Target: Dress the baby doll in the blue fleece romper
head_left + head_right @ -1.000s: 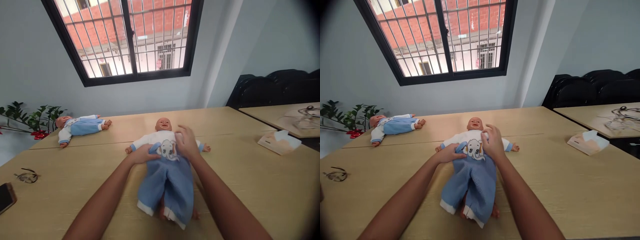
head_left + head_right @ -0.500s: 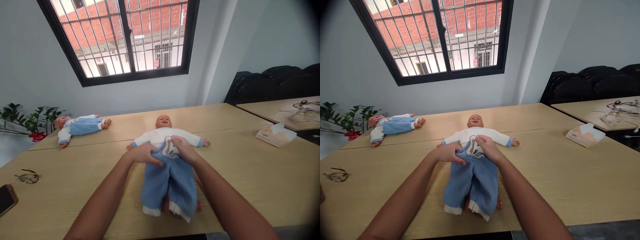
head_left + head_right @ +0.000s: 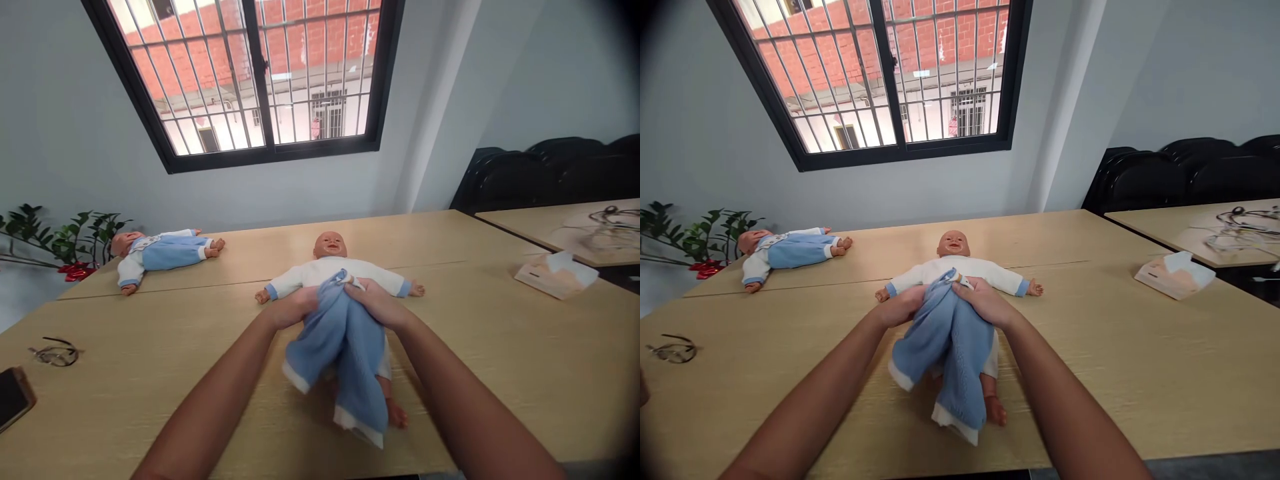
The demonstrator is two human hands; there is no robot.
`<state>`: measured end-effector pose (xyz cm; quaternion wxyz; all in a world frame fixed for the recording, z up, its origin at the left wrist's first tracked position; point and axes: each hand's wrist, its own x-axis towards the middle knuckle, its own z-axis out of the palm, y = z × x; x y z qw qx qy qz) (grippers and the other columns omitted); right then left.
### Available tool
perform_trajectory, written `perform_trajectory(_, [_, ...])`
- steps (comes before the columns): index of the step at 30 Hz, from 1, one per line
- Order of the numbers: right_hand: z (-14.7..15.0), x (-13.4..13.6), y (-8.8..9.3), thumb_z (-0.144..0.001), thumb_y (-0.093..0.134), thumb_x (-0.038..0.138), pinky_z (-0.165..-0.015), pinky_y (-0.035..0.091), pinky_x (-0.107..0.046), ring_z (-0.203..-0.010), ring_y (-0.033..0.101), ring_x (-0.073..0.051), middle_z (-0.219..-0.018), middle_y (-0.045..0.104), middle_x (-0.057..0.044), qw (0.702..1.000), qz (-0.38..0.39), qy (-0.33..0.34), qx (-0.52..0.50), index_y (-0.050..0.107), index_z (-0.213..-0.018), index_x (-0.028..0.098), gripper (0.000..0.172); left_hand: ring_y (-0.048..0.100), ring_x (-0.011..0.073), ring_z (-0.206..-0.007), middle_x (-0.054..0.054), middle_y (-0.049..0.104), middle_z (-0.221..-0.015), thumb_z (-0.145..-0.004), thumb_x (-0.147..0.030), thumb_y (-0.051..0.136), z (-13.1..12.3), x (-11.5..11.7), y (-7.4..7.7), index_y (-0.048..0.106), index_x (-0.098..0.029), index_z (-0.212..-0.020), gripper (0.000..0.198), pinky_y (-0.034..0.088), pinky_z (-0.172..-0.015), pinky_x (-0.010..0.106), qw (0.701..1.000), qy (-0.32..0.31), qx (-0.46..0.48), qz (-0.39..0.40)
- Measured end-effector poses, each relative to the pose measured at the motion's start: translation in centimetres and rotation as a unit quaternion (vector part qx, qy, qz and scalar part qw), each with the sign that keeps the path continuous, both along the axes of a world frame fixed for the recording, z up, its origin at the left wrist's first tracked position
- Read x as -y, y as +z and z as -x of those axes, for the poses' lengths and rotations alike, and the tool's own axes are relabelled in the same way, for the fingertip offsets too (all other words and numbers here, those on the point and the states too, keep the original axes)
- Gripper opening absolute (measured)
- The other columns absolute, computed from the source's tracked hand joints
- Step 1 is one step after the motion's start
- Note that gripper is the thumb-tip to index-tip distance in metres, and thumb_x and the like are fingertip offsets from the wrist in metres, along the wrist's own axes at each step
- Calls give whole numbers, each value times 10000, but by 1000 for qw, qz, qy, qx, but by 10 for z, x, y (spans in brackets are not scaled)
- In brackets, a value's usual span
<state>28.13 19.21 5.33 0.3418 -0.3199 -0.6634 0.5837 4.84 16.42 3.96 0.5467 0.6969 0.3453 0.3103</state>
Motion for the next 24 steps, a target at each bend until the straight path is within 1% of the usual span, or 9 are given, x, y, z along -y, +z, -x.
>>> perform_trajectory(2, [-2, -2, -5, -844, 734, 617, -832, 563, -365, -873, 706, -241, -989, 781, -76, 996, 59, -23, -57, 734, -1036, 167, 490, 659, 290, -1093, 97, 721, -1230, -709, -701, 806, 0, 2, 3, 650, -199, -1322, 807, 518, -938, 372, 996, -65, -65, 0])
perform_trajectory(4, [-3, -1, -8, -833, 748, 619, -835, 573, -367, -898, 720, -246, -1018, 780, -93, 988, 109, -19, -103, 713, -1085, 173, 514, 672, 284, -1070, 89, 735, -1209, -744, -627, 822, 2, 1, 3, 688, -184, -1275, 704, 521, -922, 356, 992, -72, -99, 1])
perform_trajectory(7, [-2, 3, -11, -797, 774, 640, -929, 567, -393, -1047, 716, -270, -1168, 755, -116, 980, 135, 56, -137, 670, -1236, 193, 635, 694, 271, -1038, 96, 753, -1168, -873, -646, 688, 4, -6, -3, 716, -151, -1227, 609, 521, -924, 359, 999, 43, 5, 7])
perform_trajectory(9, [-1, 7, -11, -755, 831, 600, -993, 545, -403, -1142, 691, -276, -1276, 720, -117, 975, 136, 121, -125, 615, -1347, 211, 740, 699, 269, -1059, 98, 754, -1186, -879, -635, 691, 4, -11, -8, 705, -151, -1236, 601, 513, -965, 370, 981, 150, 122, 17])
perform_trajectory(11, [1, 9, -12, -722, 881, 533, -997, 543, -399, -1151, 690, -273, -1304, 710, -115, 973, 142, 157, -91, 585, -1390, 213, 798, 712, 268, -1051, 103, 767, -1154, -862, -598, 734, 2, -13, -11, 707, -145, -1207, 570, 508, -996, 382, 956, 200, 210, 46])
perform_trajectory(13, [1, 8, -11, -700, 902, 509, -960, 558, -396, -1096, 711, -274, -1255, 734, -117, 974, 146, 166, -52, 621, -1345, 190, 773, 727, 275, -1042, 116, 781, -1102, -853, -556, 763, -3, -12, -11, 716, -128, -1171, 535, 507, -1023, 400, 942, 177, 271, 92])
perform_trajectory(17, [-5, 2, -7, -701, 903, 474, -992, 545, -415, -1084, 716, -287, -1202, 759, -116, 980, 143, 133, -30, 699, -1220, 169, 636, 712, 310, -1134, 162, 775, -1118, -882, -585, 709, -13, -4, -8, 733, -104, -1147, 550, 485, -1086, 434, 934, 53, 319, 153])
perform_trajectory(20, [-12, -3, -5, -754, 863, 442, -990, 541, -413, -1068, 723, -282, -1176, 768, -112, 984, 138, 77, -77, 708, -1188, 166, 537, 678, 319, -1198, 142, 762, -1182, -844, -701, 682, -9, -1, -8, 726, -142, -1192, 661, 481, -1096, 431, 963, 12, 242, 116])
perform_trajectory(24, [-13, -4, -7, -753, 863, 447, -926, 559, -376, -954, 742, -252, -1068, 787, -97, 979, 153, 69, -113, 726, -1115, 143, 493, 687, 312, -1141, 68, 785, -1095, -684, -590, 879, 8, -4, -13, 756, -186, -1132, 616, 513, -1045, 411, 998, -34, -17, 40])
